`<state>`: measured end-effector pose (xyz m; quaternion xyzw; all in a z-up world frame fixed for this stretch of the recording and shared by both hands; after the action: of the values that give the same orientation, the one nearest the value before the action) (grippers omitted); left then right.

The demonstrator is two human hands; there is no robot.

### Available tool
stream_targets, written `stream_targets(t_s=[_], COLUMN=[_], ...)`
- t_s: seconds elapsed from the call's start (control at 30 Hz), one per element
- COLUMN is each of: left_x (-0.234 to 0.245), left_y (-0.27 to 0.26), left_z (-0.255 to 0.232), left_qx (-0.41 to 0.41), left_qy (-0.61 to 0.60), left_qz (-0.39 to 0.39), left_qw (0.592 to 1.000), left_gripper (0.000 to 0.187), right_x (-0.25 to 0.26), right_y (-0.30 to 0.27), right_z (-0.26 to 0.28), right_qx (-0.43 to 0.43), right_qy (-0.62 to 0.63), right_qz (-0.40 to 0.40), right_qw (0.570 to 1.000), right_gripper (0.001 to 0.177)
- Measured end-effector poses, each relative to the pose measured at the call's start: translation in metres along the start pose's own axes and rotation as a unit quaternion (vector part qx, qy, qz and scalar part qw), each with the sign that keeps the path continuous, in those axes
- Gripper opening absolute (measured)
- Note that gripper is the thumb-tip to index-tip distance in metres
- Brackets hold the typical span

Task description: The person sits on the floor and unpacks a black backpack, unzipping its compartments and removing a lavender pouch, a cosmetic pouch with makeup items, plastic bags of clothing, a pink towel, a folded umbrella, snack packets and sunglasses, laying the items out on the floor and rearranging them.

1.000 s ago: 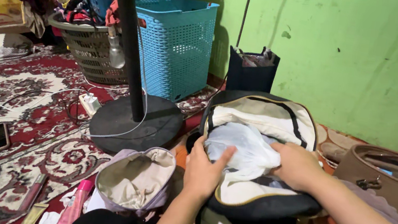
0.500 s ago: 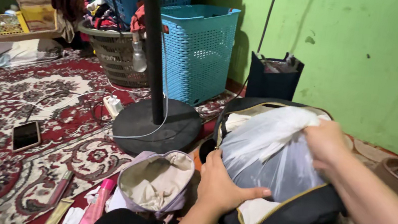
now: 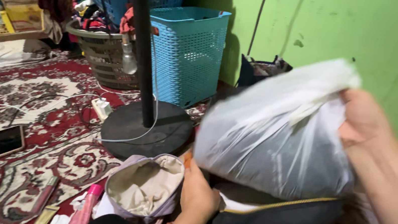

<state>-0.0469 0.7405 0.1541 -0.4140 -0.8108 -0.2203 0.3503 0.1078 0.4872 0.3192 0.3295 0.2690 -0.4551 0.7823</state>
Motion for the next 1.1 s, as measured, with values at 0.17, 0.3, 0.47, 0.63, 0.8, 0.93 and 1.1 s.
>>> stream_targets(t_s=[0.17, 0.3, 0.47, 0.63, 0.8, 0.93, 1.1], left_x=[-0.024, -0.021, -0.002, -0.005, 0.002, -0.020, -0.024], left_y=[0.016, 0.038, 0.037, 0.019, 0.009, 0.015, 0.021], left_z=[-0.030, -0.037, -0.035, -0.031, -0.043, -0.036, -0.037], left_qx=[0.031, 0.046, -0.050, 0.134, 0.103, 0.123, 0.082], left_qy=[-0.021, 0.051, -0.164, -0.694, -0.637, -0.679, -0.727], left_qz=[0.013, 0.053, -0.115, 0.254, 0.313, 0.284, 0.278], left_qw=[0.999, 0.996, 0.978, 0.660, 0.697, 0.665, 0.623], left_gripper=[0.071, 0.063, 0.047, 0.076, 0.074, 0.066, 0.058], right_x=[-0.066, -0.082, -0.052, -0.031, -0.032, -0.030, -0.005], right_y=[0.004, 0.008, -0.010, -0.033, -0.046, -0.061, -0.089], right_z=[0.093, 0.111, 0.063, 0.007, -0.001, -0.001, 0.024], right_qx=[0.102, 0.122, 0.148, 0.108, 0.043, -0.025, -0.054], right_qy=[0.015, 0.037, -0.026, -0.058, -0.210, -0.300, -0.325], right_qz=[0.187, 0.198, 0.068, 0.000, 0.017, 0.051, -0.045], right_qw=[0.977, 0.972, 0.986, 0.992, 0.977, 0.952, 0.943], right_gripper=[0.037, 0.037, 0.043, 0.028, 0.027, 0.045, 0.062])
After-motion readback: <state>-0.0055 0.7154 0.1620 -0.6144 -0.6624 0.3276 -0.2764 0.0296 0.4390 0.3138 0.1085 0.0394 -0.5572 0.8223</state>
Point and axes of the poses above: each hand's wrist, its own y-axis towards the middle knuckle, its own x-axis out of the back of the hand, z = x × y, the point moved 5 cm from there along y, towards the middle knuckle, and after that the axes turned 14 degrees about y, right-handed, at the moved point
